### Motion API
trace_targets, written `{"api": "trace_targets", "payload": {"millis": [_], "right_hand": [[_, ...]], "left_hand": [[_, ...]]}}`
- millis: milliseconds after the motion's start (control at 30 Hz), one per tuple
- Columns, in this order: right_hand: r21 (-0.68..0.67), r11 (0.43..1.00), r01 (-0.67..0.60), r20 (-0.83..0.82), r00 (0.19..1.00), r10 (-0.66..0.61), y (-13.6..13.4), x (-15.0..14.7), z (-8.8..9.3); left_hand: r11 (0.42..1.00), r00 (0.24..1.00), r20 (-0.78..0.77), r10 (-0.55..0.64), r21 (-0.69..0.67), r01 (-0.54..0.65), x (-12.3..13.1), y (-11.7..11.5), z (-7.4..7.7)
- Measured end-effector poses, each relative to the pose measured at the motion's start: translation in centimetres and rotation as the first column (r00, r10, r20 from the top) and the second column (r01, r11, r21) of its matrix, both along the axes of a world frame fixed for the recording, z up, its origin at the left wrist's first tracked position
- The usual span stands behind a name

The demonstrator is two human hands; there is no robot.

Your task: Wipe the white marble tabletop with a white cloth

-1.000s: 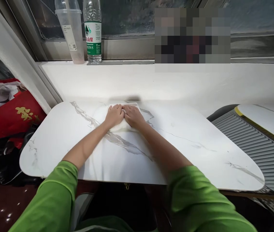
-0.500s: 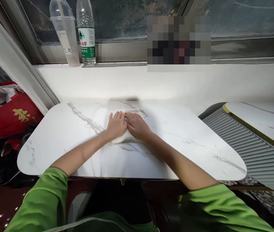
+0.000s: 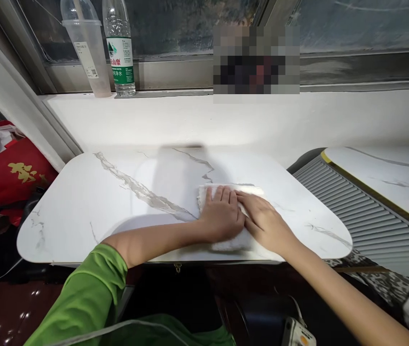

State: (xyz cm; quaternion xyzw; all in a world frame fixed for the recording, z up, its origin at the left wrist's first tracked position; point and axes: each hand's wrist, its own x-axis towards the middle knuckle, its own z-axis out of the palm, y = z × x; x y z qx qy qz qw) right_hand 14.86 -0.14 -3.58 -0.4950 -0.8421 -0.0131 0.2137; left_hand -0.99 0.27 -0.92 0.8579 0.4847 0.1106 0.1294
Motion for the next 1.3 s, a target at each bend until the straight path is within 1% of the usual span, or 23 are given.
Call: {"api": "trace_targets", "payload": {"millis": [100, 200, 267, 300, 367, 433, 500, 600, 667, 733, 833, 900, 967, 1067, 1167, 1233, 1300], "right_hand": [[-0.011, 0.999, 0.045, -0.002, 0.999, -0.045, 2.8, 0.6, 0.0], [0.0, 0.999, 0.047, -0.005, 0.999, -0.047, 6.8, 0.3, 0.2], [-0.008, 0.999, 0.035, 0.013, 0.999, -0.034, 9.7, -0.6, 0.5], [-0.008, 0.999, 0.051, 0.026, 0.998, -0.051, 11.1, -1.2, 0.7], [0.004, 0.992, 0.126, 0.052, 0.991, -0.126, 13.8, -2.9, 1.0], [0.011, 0.981, 0.193, 0.063, 0.979, -0.193, 16.0, -4.6, 1.3], [-0.006, 0.983, 0.181, 0.057, 0.982, -0.181, 17.6, -6.1, 1.3], [-0.011, 0.994, 0.11, 0.025, 0.994, -0.11, 18.4, -7.3, 0.9], [0.001, 0.996, 0.086, 0.011, 0.996, -0.086, 18.2, -7.4, 0.6], [0.005, 0.996, 0.085, 0.014, 0.996, -0.085, 17.4, -7.5, 0.4], [0.005, 0.996, 0.091, 0.04, 0.995, -0.091, 15.1, -8.1, 0.5], [0.004, 0.995, 0.1, 0.069, 0.993, -0.1, 12.7, -8.8, 0.6], [0.0, 0.991, 0.132, 0.101, 0.986, -0.131, 9.7, -9.7, 0.7], [0.008, 0.983, 0.181, 0.135, 0.974, -0.18, 4.3, -11.1, 0.7], [0.035, 0.986, 0.16, 0.125, 0.979, -0.163, -0.6, -12.4, 0.6], [0.043, 0.991, 0.13, 0.098, 0.986, -0.133, -2.8, -13.0, 0.6], [0.03, 0.995, 0.094, 0.063, 0.993, -0.096, -3.9, -13.3, 0.6]], "left_hand": [[1.0, 1.0, 0.002, -0.002, -0.024, 0.002, 0.8, 2.8, 0.0], [0.999, 1.0, -0.019, -0.011, -0.036, 0.01, 0.7, 6.7, 0.1], [0.999, 0.999, -0.038, -0.01, -0.031, 0.009, 0.1, 9.7, 0.2], [1.0, 0.999, -0.047, 0.001, -0.025, -0.002, -0.3, 11.2, 0.3], [0.999, 0.998, -0.057, 0.037, -0.008, -0.037, -1.3, 14.0, 0.3], [0.997, 0.996, -0.049, 0.078, 0.014, -0.077, -2.6, 16.2, 0.2], [0.994, 0.994, -0.035, 0.107, 0.033, -0.106, -3.8, 17.5, 0.1], [0.988, 0.989, -0.021, 0.146, 0.053, -0.145, -5.0, 17.9, -0.3], [0.986, 0.987, -0.027, 0.159, 0.057, -0.158, -5.4, 17.3, -0.4], [0.985, 0.986, -0.041, 0.163, 0.055, -0.161, -5.6, 16.3, -0.4], [0.987, 0.987, -0.052, 0.154, 0.043, -0.152, -6.3, 14.1, 0.1], [0.989, 0.988, -0.054, 0.144, 0.037, -0.142, -7.0, 12.1, 0.4], [0.993, 0.992, -0.055, 0.117, 0.03, -0.116, -7.9, 9.7, 0.6], [0.999, 0.997, -0.054, 0.049, 0.02, -0.048, -9.4, 5.5, 0.5], [0.999, 0.999, -0.039, 0.016, 0.041, -0.014, -11.0, 1.1, 0.2], [0.998, 0.999, -0.03, 0.013, 0.067, -0.011, -11.9, -1.3, 0.2], [0.997, 0.999, -0.024, 0.024, 0.08, -0.022, -12.6, -3.0, 0.3]]}}
